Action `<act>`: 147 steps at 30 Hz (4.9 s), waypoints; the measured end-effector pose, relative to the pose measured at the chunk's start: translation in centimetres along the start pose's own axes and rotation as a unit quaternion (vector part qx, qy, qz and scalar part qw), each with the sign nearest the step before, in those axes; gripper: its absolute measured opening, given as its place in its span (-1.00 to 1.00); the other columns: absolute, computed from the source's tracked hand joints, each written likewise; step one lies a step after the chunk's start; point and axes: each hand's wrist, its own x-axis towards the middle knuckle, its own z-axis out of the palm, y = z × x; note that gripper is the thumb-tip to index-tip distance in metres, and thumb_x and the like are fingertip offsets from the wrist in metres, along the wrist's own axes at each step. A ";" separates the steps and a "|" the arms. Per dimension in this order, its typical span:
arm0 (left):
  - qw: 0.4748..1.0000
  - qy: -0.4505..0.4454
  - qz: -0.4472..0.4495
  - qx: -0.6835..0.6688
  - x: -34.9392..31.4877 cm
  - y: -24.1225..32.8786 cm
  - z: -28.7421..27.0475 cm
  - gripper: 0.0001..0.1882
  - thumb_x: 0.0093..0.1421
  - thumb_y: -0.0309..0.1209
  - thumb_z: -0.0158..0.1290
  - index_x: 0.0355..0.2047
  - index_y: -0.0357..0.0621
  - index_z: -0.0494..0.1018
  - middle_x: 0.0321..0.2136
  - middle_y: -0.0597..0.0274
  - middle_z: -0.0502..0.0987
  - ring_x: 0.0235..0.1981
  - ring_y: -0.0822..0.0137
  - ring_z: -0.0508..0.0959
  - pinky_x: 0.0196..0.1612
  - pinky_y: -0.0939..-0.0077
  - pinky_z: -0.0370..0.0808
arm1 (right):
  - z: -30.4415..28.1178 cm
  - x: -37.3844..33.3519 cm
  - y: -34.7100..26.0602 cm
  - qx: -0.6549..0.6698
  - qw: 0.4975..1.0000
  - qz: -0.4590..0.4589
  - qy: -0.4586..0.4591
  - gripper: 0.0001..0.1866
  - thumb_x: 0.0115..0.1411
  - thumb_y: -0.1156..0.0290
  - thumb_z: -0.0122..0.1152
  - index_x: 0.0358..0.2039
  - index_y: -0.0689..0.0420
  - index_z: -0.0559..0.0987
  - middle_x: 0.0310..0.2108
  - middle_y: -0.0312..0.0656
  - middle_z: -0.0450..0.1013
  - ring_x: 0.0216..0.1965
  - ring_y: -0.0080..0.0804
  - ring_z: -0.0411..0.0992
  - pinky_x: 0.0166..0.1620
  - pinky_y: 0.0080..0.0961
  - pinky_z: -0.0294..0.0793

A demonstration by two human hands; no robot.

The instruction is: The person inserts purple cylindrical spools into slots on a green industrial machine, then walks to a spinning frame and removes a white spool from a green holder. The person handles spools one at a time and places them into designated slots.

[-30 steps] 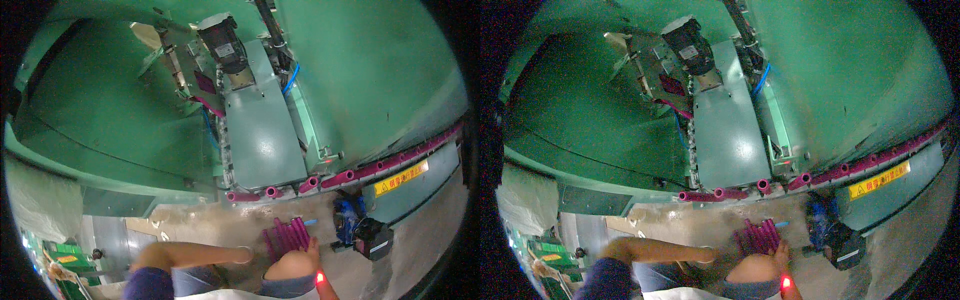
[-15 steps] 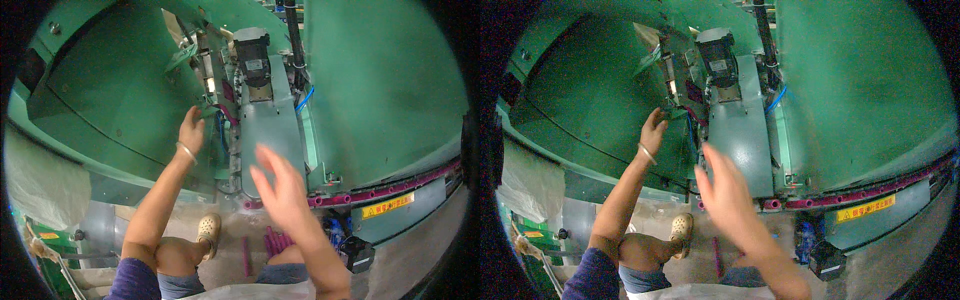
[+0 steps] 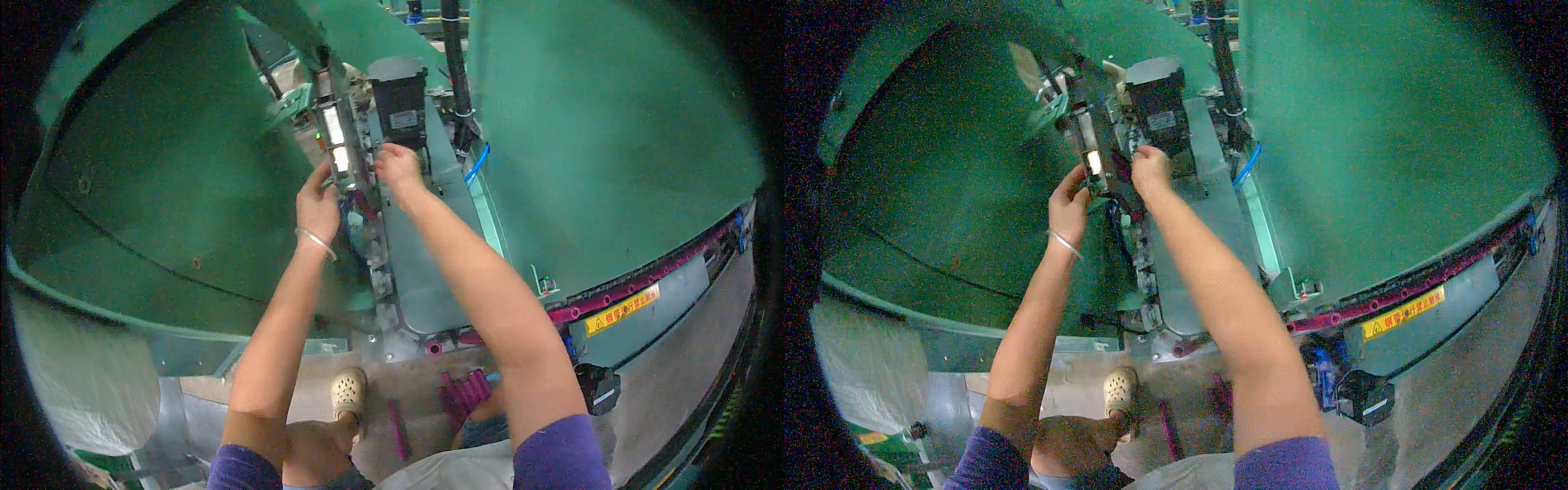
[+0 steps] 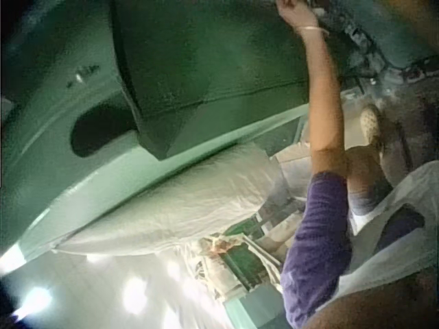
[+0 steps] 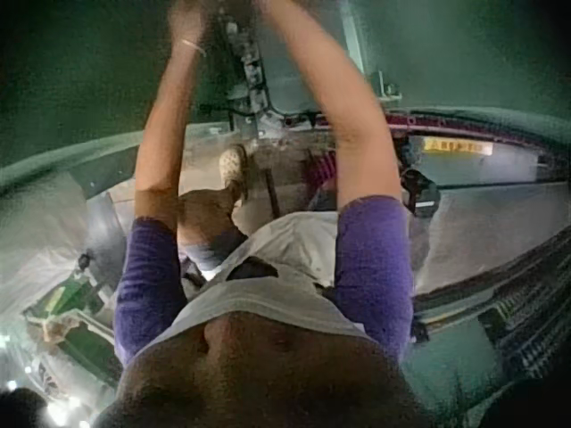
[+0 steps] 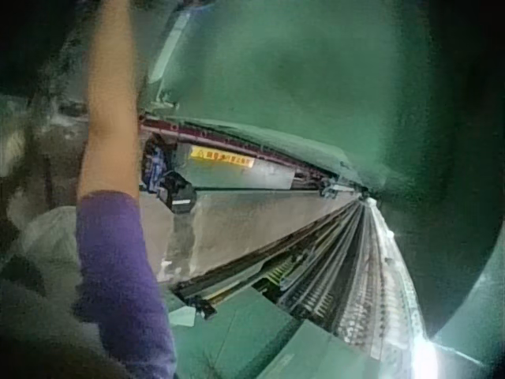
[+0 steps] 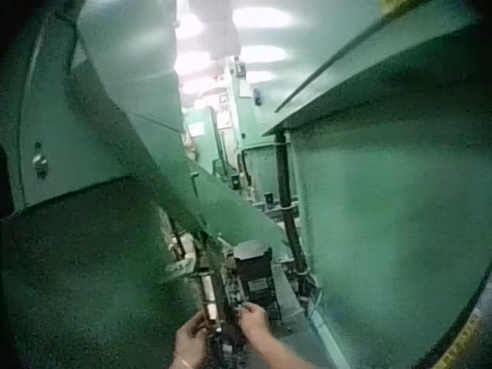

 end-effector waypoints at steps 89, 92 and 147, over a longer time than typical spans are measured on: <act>0.970 0.009 -0.018 0.244 -0.4 0.7 -1.1 -0.66 -0.17 -0.39 0.19 -0.34 -0.27 0.46 -0.42 0.06 0.53 -0.40 0.29 0.53 -0.30 0.48 0.44 | -4.1 -7.5 -5.8 -0.182 0.977 -0.093 -0.051 -0.88 0.01 0.52 0.06 -0.45 0.27 0.52 -0.57 -0.23 0.47 -0.58 -0.58 0.40 -0.49 -0.62 0.41; 0.978 0.009 -0.058 0.201 -0.3 0.7 -1.0 -0.64 -0.15 -0.36 0.18 -0.30 -0.21 0.46 -0.37 0.07 0.52 -0.34 0.23 0.53 -0.24 0.44 0.43 | -4.5 -7.4 -8.9 -0.167 0.973 -0.114 -0.111 -0.82 0.00 0.50 0.04 -0.35 0.27 0.49 -0.48 -0.16 0.47 -0.47 -0.46 0.45 -0.39 -0.57 0.44; 0.998 0.007 -0.019 -0.053 -0.3 -1.7 -0.2 -0.68 -0.03 -0.64 0.02 -0.21 -0.33 0.33 -0.33 0.16 0.43 -0.35 0.41 0.46 -0.25 0.60 0.44 | -1.5 -0.5 3.2 -0.119 0.988 0.080 -0.056 -0.82 -0.09 0.51 0.05 -0.42 0.16 0.53 -0.35 -0.03 0.44 -0.29 -0.23 0.40 -0.24 -0.44 0.37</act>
